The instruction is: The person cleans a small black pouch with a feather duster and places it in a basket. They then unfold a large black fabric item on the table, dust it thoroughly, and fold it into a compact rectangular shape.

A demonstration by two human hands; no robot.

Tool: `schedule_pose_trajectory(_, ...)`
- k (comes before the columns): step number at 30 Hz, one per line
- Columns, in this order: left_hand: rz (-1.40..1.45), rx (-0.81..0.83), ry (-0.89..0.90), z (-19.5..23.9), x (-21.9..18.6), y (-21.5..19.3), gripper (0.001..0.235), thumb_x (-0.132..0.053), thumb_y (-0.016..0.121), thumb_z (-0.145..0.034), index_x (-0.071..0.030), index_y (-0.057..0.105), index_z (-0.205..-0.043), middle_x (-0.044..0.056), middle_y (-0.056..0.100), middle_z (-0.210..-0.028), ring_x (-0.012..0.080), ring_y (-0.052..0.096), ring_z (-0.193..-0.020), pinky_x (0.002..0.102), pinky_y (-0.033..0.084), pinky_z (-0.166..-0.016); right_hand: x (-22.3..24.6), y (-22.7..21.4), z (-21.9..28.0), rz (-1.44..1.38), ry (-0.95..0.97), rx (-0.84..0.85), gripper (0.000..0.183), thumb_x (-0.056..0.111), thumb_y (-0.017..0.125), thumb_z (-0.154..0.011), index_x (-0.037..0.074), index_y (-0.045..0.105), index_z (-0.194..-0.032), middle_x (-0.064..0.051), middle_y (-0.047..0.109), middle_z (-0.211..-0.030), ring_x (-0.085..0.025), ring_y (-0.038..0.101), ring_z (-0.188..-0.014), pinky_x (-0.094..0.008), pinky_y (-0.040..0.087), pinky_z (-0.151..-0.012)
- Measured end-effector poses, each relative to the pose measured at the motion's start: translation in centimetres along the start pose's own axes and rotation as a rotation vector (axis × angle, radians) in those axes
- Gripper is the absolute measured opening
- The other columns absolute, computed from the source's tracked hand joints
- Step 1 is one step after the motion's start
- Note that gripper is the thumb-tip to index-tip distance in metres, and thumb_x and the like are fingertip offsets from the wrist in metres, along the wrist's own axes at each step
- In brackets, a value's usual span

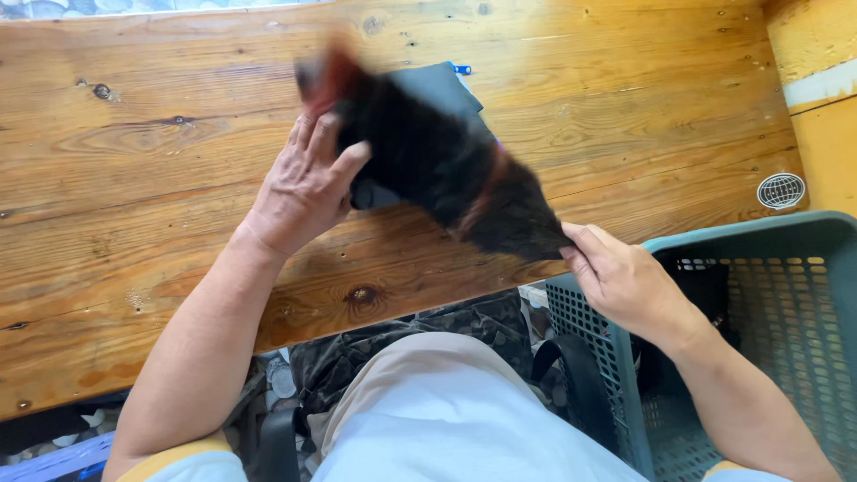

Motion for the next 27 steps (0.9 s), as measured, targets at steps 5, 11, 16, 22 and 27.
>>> schedule_pose_trajectory(5,0.042,-0.084,0.133,-2.2,-2.6,-2.9,0.035,0.018,0.052,-0.091,-0.001,0.053,-0.12,0.023,0.046,-0.131,0.0424,0.049,-0.128,0.058,0.043,-0.118,-3.6,-1.7,0.1,0.111,0.229,-0.146,0.035,0.021,0.049,-0.107,0.002,0.056,-0.136,-0.024,0.07,-0.116,-0.05,0.065,-0.098,-0.058,0.048,-0.082)
schedule_pose_trajectory(11,-0.158,-0.089,0.092,-0.7,-2.2,-0.9,0.044,0.012,0.065,-0.083,-0.014,0.061,-0.118,0.023,0.051,-0.128,0.0413,0.054,-0.119,0.055,0.046,-0.11,-2.5,-0.2,-1.7,0.179,0.076,-0.071,0.029,0.014,0.05,-0.102,0.007,0.06,-0.128,-0.01,0.071,-0.108,-0.035,0.069,-0.085,-0.05,0.054,-0.075)
schedule_pose_trajectory(16,-0.193,-0.145,0.08,-0.7,-2.3,-1.4,0.05,0.017,0.071,-0.085,-0.013,0.058,-0.123,0.018,0.044,-0.137,0.0342,0.048,-0.129,0.051,0.046,-0.111,-1.0,-1.5,-2.6,0.079,0.071,-0.177,0.022,0.015,0.053,-0.105,0.004,0.059,-0.124,-0.018,0.071,-0.094,-0.043,0.066,-0.085,-0.053,0.047,-0.074)
schedule_pose_trajectory(22,-0.162,-0.211,0.091,-1.4,-2.9,-2.8,0.044,0.019,0.065,-0.089,-0.011,0.059,-0.121,0.021,0.047,-0.132,0.0369,0.052,-0.125,0.055,0.047,-0.114,-2.4,-0.6,-3.6,0.226,0.271,0.058,0.028,0.024,0.04,-0.107,0.01,0.054,-0.126,-0.018,0.071,-0.105,-0.049,0.068,-0.084,-0.066,0.051,-0.073)
schedule_pose_trajectory(27,0.006,-0.149,0.0,-1.3,-1.9,-2.1,0.052,0.012,0.058,-0.081,-0.007,0.062,-0.129,0.037,0.05,-0.131,0.0523,0.048,-0.133,0.065,0.037,-0.12,-0.4,-0.2,-1.5,-0.021,0.029,-0.04,0.029,0.011,0.053,-0.098,0.005,0.063,-0.125,-0.011,0.074,-0.106,-0.032,0.072,-0.085,-0.046,0.055,-0.077)
Point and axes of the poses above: each hand's wrist, its own z-axis away from the middle knuckle, its own y-axis out of the palm, x = y × z, the point moved 7 cm from there along -z, towards the middle knuckle
